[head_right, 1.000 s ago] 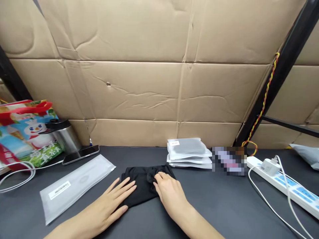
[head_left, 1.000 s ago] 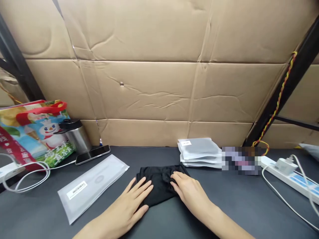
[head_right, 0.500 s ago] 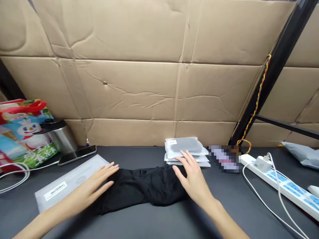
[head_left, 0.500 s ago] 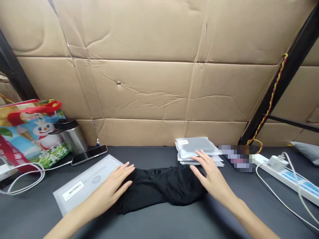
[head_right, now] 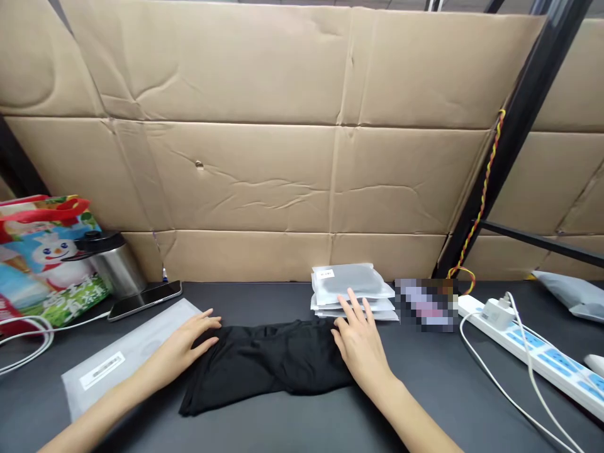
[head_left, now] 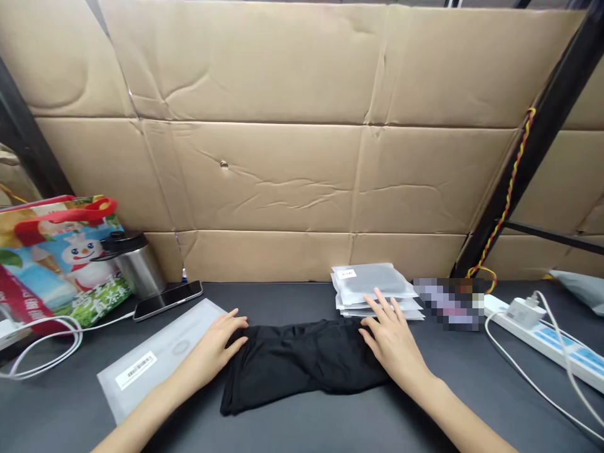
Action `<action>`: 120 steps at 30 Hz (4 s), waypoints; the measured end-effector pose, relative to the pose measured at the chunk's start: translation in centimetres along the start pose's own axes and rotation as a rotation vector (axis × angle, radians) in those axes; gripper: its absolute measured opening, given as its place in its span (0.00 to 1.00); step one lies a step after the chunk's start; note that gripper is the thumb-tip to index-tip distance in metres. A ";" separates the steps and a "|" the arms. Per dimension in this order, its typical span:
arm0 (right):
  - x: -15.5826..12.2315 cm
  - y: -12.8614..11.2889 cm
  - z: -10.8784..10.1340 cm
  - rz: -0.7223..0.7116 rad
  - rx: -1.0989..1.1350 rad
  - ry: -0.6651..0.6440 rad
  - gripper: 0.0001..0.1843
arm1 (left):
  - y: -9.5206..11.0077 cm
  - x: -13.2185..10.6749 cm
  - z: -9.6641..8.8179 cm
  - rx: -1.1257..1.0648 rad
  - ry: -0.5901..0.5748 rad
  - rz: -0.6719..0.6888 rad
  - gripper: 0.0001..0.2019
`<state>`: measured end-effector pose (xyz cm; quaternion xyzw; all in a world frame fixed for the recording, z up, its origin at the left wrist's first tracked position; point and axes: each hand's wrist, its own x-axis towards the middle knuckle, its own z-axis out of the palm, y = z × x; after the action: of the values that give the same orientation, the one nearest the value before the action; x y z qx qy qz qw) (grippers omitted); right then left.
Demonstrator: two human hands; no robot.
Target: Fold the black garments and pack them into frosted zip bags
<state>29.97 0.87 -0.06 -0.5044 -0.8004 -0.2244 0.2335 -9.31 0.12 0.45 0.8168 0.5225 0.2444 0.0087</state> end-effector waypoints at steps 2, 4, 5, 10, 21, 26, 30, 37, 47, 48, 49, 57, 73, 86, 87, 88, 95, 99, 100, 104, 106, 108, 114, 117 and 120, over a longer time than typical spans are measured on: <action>-0.1 -0.1 0.2 0.033 -0.001 0.017 0.11 | 0.4 0.4 -0.2 -0.040 -0.007 -0.014 0.07; -0.3 -0.2 0.4 0.064 0.009 0.028 0.12 | 0.8 0.6 -0.4 -0.075 -0.007 -0.023 0.06; -0.4 -0.2 0.4 0.077 0.024 0.027 0.12 | 0.9 0.6 -0.4 -0.090 -0.008 -0.025 0.06; -0.3 -0.2 0.3 0.149 0.198 0.040 0.12 | 1.6 0.7 -0.9 -0.148 0.016 -0.048 0.08; -2.6 1.7 -7.9 0.345 1.035 -0.188 0.10 | 5.8 -3.9 -8.8 -0.562 -0.075 -0.177 0.07; -3.8 3.3 -9.5 0.424 0.993 -0.313 0.17 | 6.3 -6.7 -10.0 -0.557 -0.210 -0.146 0.16; -3.4 0.9 -8.0 0.341 0.700 -0.248 0.19 | 7.8 -5.9 -7.5 -0.208 -0.188 -0.103 0.18; -4.0 -3.2 -5.3 -0.116 0.385 -0.338 0.32 | 8.8 -4.2 -1.9 0.125 -0.305 0.230 0.32; -4.5 0.1 -3.7 -0.052 0.345 -0.429 0.32 | 8.3 -2.0 -0.2 0.152 -0.342 0.255 0.33; -4.2 0.2 -3.7 -0.048 0.348 -0.418 0.32 | 8.4 -2.0 -0.2 0.152 -0.347 0.252 0.33; -3.8 0.4 -3.8 -0.037 0.352 -0.395 0.31 | 8.4 -2.0 -0.2 0.149 -0.347 0.250 0.33; 3.5 4.8 -2.1 -0.065 0.202 -0.019 0.22 | 8.3 -2.0 -0.2 0.131 -0.348 0.238 0.33; 5.8 -8.0 -3.1 -0.403 0.469 0.197 0.17 | 8.0 -0.6 -0.7 0.058 0.143 0.212 0.23; 5.7 -12.8 -3.7 -0.535 0.595 0.248 0.10 | 8.1 -2.2 -1.6 -0.078 0.161 0.279 0.11; 5.7 -12.8 -3.7 -0.550 0.576 0.255 0.10 | 8.1 -2.2 -1.6 -0.067 0.155 0.285 0.12; 5.6 -12.5 -3.7 -0.558 0.555 0.258 0.10 | 8.2 -2.3 -1.7 -0.057 0.152 0.289 0.12; 4.6 -6.2 -2.7 -0.443 0.419 0.191 0.11 | 7.3 -3.1 -2.7 -0.082 0.089 0.197 0.11; 3.8 -3.5 -1.8 -0.376 0.369 0.173 0.11 | 6.7 -3.3 -2.7 -0.103 0.078 0.167 0.11; 3.6 -3.2 -1.5 -0.367 0.359 0.174 0.11 | 6.6 -3.4 -2.6 -0.103 0.072 0.167 0.11; 3.3 -3.0 -0.9 -0.354 0.318 0.209 0.10 | 6.5 -3.6 -2.1 -0.064 0.066 0.205 0.11; 3.2 -3.0 -0.7 -0.349 0.296 0.208 0.10 | 6.5 -3.7 -2.0 -0.037 0.072 0.224 0.11; 3.1 -3.0 -0.6 -0.341 0.282 0.193 0.10 | 6.7 -3.6 -1.9 -0.022 0.063 0.231 0.11; 2.6 -3.1 -0.6 -0.319 0.282 0.121 0.11 | 7.7 -3.4 -2.8 -0.025 -0.057 0.149 0.10; 2.4 -3.4 -0.7 -0.342 0.306 0.083 0.15 | 8.8 -3.0 -3.3 -0.013 -0.051 0.104 0.10; 2.3 -3.8 -0.6 -0.367 0.323 0.074 0.12 | 10.0 -1.9 -2.8 -0.016 -0.046 0.145 0.08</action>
<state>25.70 0.60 1.32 -0.2980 -0.8951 -0.1505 0.2955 -2.60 -6.77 4.86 0.8578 0.4596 0.2299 0.0097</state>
